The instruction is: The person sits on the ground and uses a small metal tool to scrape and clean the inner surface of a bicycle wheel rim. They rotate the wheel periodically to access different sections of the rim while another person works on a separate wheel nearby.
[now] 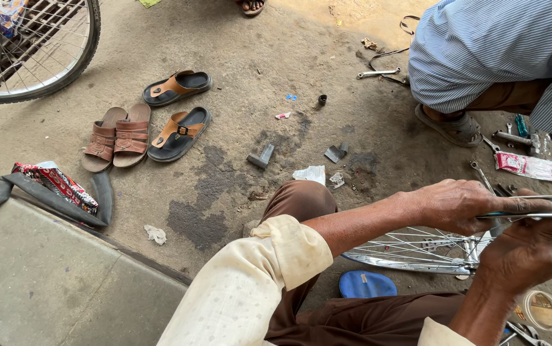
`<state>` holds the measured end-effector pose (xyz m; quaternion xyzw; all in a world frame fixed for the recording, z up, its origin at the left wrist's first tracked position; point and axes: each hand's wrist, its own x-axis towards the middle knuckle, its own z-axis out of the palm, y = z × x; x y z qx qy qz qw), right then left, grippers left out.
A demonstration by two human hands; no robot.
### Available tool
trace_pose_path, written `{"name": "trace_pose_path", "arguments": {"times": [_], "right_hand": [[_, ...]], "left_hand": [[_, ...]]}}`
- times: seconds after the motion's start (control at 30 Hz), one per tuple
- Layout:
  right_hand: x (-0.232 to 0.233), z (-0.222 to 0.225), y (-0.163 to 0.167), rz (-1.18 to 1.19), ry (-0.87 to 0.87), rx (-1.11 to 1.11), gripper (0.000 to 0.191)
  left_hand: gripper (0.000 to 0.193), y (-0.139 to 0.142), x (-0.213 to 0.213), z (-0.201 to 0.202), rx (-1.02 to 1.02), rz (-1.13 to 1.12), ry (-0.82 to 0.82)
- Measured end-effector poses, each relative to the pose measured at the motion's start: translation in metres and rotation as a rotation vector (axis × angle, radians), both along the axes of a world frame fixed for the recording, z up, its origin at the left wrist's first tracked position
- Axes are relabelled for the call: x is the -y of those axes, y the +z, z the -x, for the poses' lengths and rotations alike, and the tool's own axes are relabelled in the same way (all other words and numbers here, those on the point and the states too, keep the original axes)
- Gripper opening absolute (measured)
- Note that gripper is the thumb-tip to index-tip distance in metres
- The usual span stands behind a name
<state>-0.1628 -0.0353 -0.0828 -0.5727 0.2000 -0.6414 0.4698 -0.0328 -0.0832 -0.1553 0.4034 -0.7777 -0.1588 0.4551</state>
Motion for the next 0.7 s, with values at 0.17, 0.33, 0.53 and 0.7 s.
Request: {"name": "trace_pose_path", "arguments": {"times": [0.17, 0.33, 0.53, 0.7], "right_hand": [[-0.003, -0.004, 0.0, 0.024, 0.036, 0.016, 0.015], [0.001, -0.004, 0.002, 0.018, -0.011, 0.009, 0.019], [-0.002, -0.011, 0.0, -0.004, -0.025, 0.128, 0.015], [0.008, -0.003, -0.006, 0.053, -0.022, 0.079, 0.012]], "left_hand": [[0.098, 0.004, -0.004, 0.001, -0.057, 0.139, 0.172], [0.09, 0.026, -0.023, -0.001, 0.03, -0.073, 0.21], [0.099, 0.037, -0.037, 0.0, -0.111, 0.069, 0.206], [0.09, 0.041, -0.034, -0.006, 0.011, 0.038, 0.206]]}}
